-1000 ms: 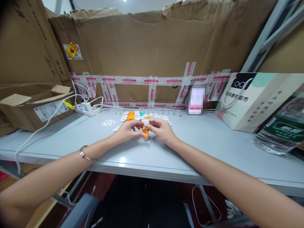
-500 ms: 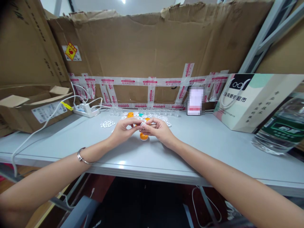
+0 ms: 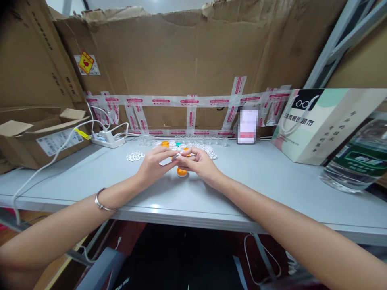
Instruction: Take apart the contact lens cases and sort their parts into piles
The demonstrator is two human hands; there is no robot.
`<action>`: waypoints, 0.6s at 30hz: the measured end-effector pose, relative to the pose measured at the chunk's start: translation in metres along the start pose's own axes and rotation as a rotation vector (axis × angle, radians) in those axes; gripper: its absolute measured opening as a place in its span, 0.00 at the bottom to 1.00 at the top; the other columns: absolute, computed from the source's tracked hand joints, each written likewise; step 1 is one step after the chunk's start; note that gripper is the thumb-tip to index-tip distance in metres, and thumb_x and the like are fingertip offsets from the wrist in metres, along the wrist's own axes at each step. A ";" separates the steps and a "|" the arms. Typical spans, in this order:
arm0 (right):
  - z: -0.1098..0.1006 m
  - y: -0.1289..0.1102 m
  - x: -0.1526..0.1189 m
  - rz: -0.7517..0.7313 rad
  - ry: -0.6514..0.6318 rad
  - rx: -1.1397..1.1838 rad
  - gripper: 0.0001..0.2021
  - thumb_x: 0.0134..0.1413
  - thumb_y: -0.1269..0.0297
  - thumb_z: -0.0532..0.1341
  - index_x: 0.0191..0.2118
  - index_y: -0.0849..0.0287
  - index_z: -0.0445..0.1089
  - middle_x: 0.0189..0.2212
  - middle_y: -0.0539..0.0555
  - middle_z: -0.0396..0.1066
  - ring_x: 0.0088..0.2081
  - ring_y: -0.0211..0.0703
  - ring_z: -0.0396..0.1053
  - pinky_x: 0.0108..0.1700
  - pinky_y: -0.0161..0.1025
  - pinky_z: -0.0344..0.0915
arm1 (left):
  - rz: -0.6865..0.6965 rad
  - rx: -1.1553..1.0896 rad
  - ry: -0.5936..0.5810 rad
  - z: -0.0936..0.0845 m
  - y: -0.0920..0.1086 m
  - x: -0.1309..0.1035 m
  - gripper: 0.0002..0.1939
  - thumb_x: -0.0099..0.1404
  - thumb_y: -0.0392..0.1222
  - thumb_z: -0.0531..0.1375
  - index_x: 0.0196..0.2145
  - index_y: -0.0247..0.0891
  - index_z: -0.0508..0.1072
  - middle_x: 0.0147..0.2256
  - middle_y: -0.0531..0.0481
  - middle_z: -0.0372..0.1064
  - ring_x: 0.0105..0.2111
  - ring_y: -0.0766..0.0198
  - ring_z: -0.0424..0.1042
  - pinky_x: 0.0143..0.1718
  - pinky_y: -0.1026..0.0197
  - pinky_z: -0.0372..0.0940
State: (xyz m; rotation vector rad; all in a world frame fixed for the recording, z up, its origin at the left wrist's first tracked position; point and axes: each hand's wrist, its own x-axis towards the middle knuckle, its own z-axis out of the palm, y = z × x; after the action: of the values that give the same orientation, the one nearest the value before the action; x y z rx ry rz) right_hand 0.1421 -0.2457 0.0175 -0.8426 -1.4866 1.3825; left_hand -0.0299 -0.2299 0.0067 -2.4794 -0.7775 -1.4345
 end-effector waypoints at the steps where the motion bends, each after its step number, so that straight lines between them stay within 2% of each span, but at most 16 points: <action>1: -0.001 0.000 0.001 0.000 0.004 0.003 0.13 0.40 0.57 0.67 0.29 0.57 0.65 0.26 0.49 0.76 0.34 0.41 0.74 0.45 0.44 0.68 | 0.019 0.024 0.003 0.000 0.000 0.000 0.06 0.61 0.38 0.57 0.36 0.37 0.72 0.31 0.48 0.68 0.32 0.65 0.66 0.36 0.62 0.62; 5: -0.002 0.002 0.004 0.020 0.025 0.007 0.12 0.41 0.56 0.65 0.28 0.57 0.66 0.24 0.48 0.75 0.33 0.40 0.74 0.45 0.43 0.68 | 0.102 0.114 -0.052 0.001 0.001 0.000 0.08 0.63 0.37 0.54 0.36 0.36 0.72 0.28 0.49 0.65 0.30 0.66 0.64 0.33 0.63 0.62; 7: -0.003 0.002 0.005 0.022 0.028 -0.002 0.12 0.42 0.56 0.65 0.29 0.58 0.67 0.24 0.48 0.75 0.34 0.40 0.74 0.45 0.43 0.68 | 0.145 0.153 -0.065 0.001 0.002 0.000 0.09 0.65 0.37 0.52 0.39 0.35 0.71 0.29 0.48 0.67 0.30 0.66 0.65 0.33 0.64 0.63; 12: -0.002 0.001 0.005 -0.005 0.057 -0.014 0.12 0.40 0.56 0.66 0.25 0.59 0.67 0.24 0.48 0.74 0.33 0.41 0.74 0.46 0.43 0.68 | 0.209 0.225 -0.044 0.001 0.002 -0.003 0.08 0.65 0.35 0.52 0.41 0.34 0.68 0.34 0.47 0.71 0.34 0.64 0.70 0.36 0.63 0.65; 18: -0.002 -0.001 0.002 -0.019 0.053 -0.018 0.13 0.40 0.55 0.66 0.25 0.60 0.66 0.23 0.48 0.74 0.30 0.39 0.74 0.42 0.42 0.70 | 0.258 0.240 -0.040 0.002 0.003 -0.003 0.07 0.64 0.34 0.52 0.39 0.34 0.68 0.34 0.47 0.73 0.33 0.65 0.71 0.36 0.63 0.66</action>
State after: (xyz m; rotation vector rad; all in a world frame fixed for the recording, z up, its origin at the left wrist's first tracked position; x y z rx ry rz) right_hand 0.1430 -0.2432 0.0185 -0.8681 -1.4644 1.3252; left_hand -0.0285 -0.2329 0.0034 -2.3300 -0.5728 -1.1357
